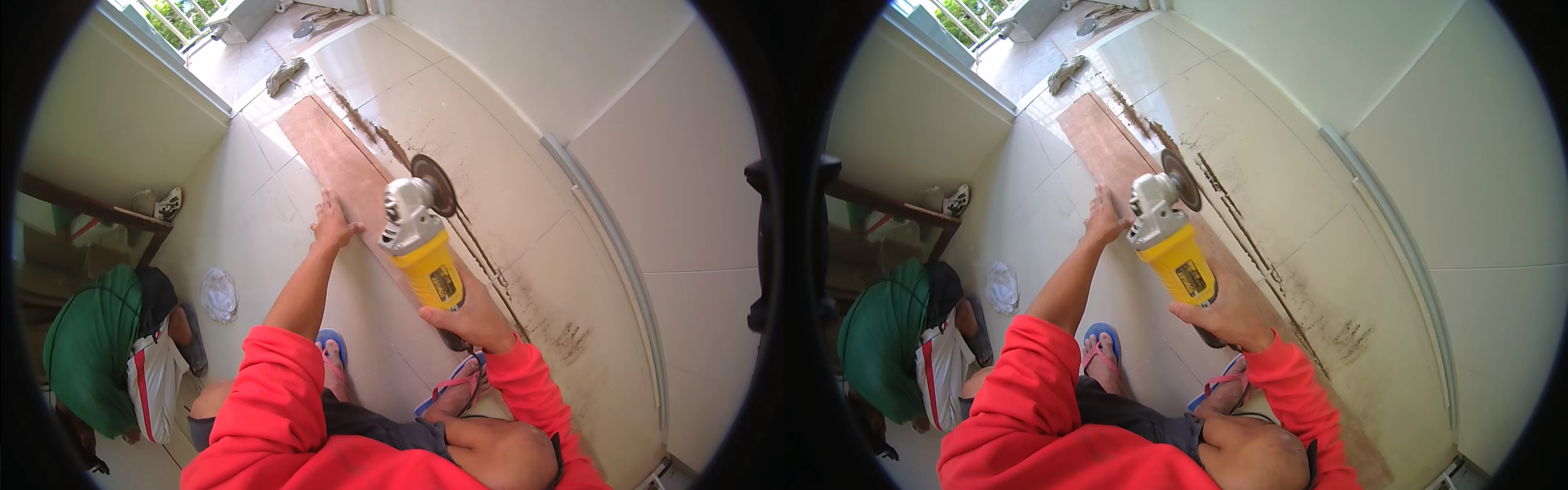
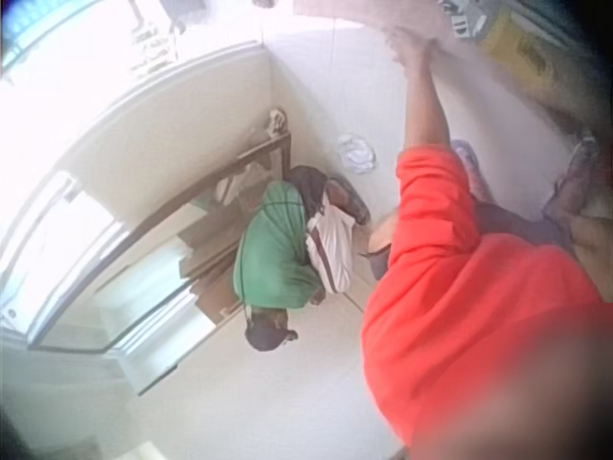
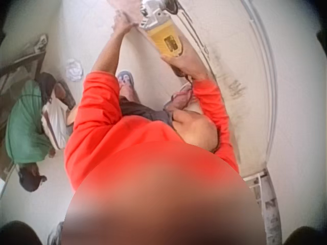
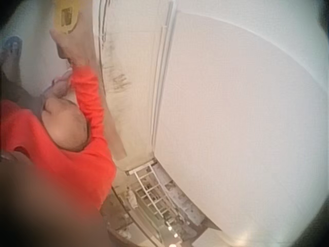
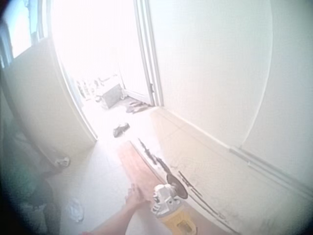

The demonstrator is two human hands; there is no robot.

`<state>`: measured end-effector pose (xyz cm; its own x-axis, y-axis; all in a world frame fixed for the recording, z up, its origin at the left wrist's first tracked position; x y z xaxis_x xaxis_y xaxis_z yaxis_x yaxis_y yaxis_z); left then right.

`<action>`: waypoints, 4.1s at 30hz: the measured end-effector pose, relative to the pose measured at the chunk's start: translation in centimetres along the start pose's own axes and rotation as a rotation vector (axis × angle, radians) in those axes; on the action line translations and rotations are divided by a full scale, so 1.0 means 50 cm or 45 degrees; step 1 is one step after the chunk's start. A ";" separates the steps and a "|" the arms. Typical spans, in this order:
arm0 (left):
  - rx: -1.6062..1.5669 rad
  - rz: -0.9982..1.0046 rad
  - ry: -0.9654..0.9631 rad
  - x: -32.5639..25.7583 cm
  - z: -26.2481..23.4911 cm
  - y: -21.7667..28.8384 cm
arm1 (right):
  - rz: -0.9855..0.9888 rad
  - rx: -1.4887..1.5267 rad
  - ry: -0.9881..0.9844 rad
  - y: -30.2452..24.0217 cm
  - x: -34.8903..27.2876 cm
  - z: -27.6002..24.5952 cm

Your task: The person uses a yellow angle grinder to grind a long strip of material on a tiled floor. They hold the tool with both hands and move it along the strip, creating dust and debris.

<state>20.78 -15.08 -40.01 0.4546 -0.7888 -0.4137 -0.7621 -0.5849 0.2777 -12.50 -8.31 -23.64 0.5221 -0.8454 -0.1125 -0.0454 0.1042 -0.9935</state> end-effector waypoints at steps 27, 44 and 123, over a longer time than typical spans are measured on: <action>0.268 0.071 0.004 0.049 -0.012 0.026 | 0.225 -0.535 -0.007 0.249 0.488 0.119; 0.212 0.042 -0.039 0.051 -0.017 0.031 | 0.308 -0.557 -0.043 0.272 0.525 0.127; 0.215 0.032 -0.069 0.054 -0.010 0.024 | 0.441 -0.590 -0.144 0.301 0.460 0.095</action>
<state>21.32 -18.00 -40.35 0.4125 -0.7888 -0.4557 -0.8415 -0.5216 0.1410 2.86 -23.70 -41.10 0.4968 -0.7392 -0.4548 -0.5837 0.1033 -0.8054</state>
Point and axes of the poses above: each hand's wrist, its own x-axis towards the middle knuckle, its own z-axis out of the palm, y = z × x, the point moved 7 cm from there along x, towards the middle knuckle, and after that the axes turned 4 degrees about -x, right-handed, at the moved point
